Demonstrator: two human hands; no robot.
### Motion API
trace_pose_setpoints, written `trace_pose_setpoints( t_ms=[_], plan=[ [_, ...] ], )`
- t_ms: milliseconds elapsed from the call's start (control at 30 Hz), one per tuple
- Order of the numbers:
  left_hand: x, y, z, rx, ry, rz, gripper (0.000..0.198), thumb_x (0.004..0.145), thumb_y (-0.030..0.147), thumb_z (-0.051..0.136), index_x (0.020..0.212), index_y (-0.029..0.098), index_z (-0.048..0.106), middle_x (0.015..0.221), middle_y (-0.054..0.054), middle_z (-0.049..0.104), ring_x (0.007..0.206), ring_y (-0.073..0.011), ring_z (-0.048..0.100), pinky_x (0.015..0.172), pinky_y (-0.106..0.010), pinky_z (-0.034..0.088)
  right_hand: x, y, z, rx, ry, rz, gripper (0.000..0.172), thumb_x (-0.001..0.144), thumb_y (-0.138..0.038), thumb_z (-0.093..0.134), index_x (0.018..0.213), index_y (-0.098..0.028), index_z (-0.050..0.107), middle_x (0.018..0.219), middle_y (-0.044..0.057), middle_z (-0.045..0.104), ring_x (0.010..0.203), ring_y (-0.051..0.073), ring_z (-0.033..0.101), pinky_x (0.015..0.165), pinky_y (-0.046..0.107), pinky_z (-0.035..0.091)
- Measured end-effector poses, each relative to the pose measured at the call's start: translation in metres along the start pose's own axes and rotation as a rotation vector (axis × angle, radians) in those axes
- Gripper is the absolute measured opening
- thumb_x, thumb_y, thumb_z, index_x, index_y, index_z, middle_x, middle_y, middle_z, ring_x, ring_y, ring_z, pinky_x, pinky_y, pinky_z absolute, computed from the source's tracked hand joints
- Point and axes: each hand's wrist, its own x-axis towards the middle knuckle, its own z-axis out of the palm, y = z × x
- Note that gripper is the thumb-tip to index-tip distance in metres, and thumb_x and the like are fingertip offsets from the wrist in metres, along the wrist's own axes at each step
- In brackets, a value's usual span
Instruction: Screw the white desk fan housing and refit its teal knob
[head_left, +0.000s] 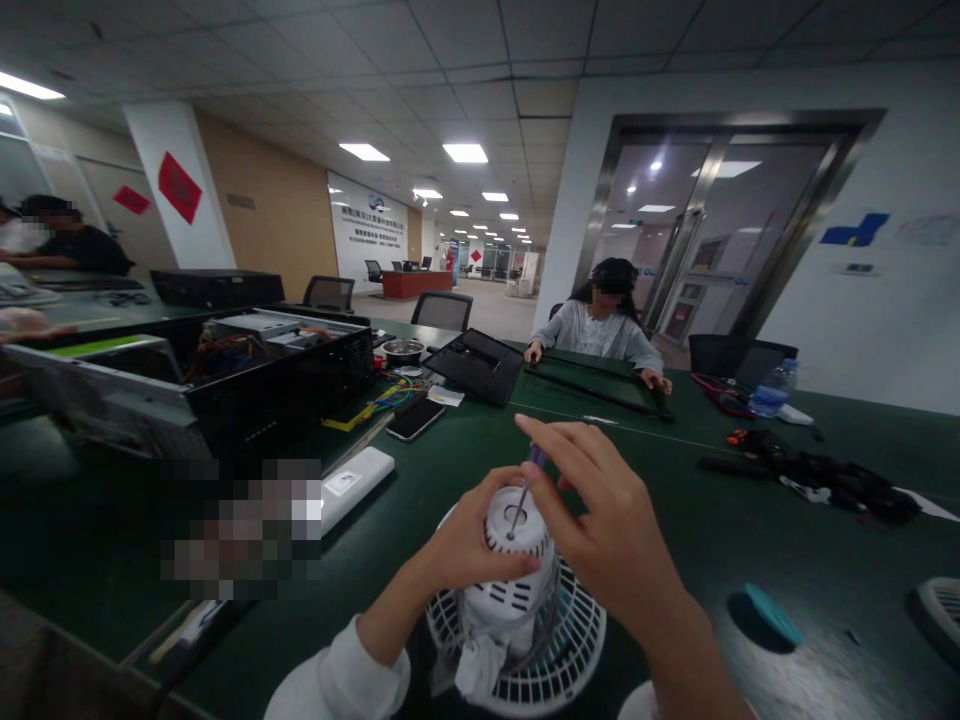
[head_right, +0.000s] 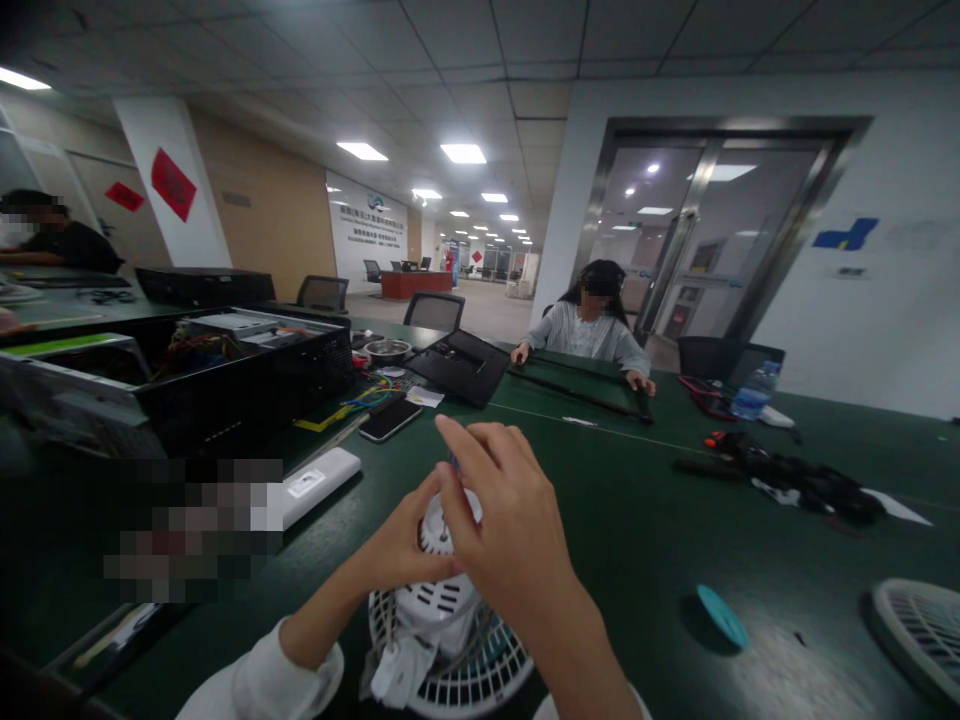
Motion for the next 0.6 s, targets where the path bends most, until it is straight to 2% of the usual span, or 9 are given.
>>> trace_pose_setpoints(
  t_ms=[100,267,367,433,533,600],
  plan=[
    [0.0,0.001,0.0,-0.013,-0.007,0.005,0.067,0.064,0.031,0.075,0.121,0.021,0.041,0.117,-0.006,0.055,0.104,-0.0239,0.054,0.091,-0.035,0.043,-0.001,-0.001,-0.006,0.09,-0.046,-0.014,0.033,0.085,-0.013,0.046,0.117,-0.015,0.055,0.095,0.007,0.067,0.083,0.015,0.06,0.067,0.027,0.05],
    [-0.001,0.001,0.0,0.02,-0.011,-0.035,0.067,0.064,0.033,0.073,0.122,0.02,0.042,0.115,-0.006,0.056,0.103,-0.0259,0.054,0.09,-0.037,0.044,0.0,-0.002,0.002,-0.027,0.066,-0.035,0.017,0.086,-0.021,0.051,0.097,-0.012,0.061,0.07,0.003,0.063,0.062,0.014,0.056,0.056,0.025,0.047],
    [-0.001,0.0,0.0,0.02,-0.01,-0.05,0.067,0.064,0.033,0.073,0.122,0.02,0.042,0.113,-0.006,0.057,0.101,-0.0259,0.055,0.089,-0.038,0.044,0.001,-0.001,0.006,-0.102,0.094,-0.035,0.019,0.088,-0.028,0.05,0.09,-0.013,0.062,0.061,0.002,0.057,0.057,0.014,0.052,0.053,0.026,0.045],
    [0.0,0.0,0.0,0.017,-0.012,-0.046,0.067,0.063,0.033,0.073,0.122,0.02,0.042,0.117,-0.007,0.055,0.105,-0.0266,0.053,0.092,-0.039,0.043,0.0,-0.001,0.004,-0.087,0.057,-0.011,0.023,0.088,-0.028,0.048,0.098,-0.013,0.061,0.068,0.004,0.06,0.063,0.015,0.055,0.055,0.027,0.046],
    [0.0,0.0,0.0,0.014,-0.012,-0.033,0.067,0.063,0.031,0.072,0.121,0.02,0.041,0.118,-0.007,0.055,0.107,-0.0262,0.053,0.094,-0.038,0.042,-0.001,-0.002,-0.002,0.035,-0.023,0.014,0.031,0.087,-0.019,0.044,0.116,-0.015,0.055,0.093,0.009,0.065,0.082,0.017,0.059,0.062,0.028,0.049],
    [0.0,0.0,0.0,0.009,-0.008,-0.025,0.067,0.064,0.029,0.072,0.122,0.02,0.041,0.117,-0.006,0.055,0.106,-0.0253,0.054,0.093,-0.037,0.043,-0.001,-0.002,-0.004,0.092,-0.052,0.005,0.033,0.086,-0.015,0.044,0.118,-0.017,0.053,0.095,0.008,0.066,0.083,0.016,0.06,0.062,0.027,0.049]
  ],
)
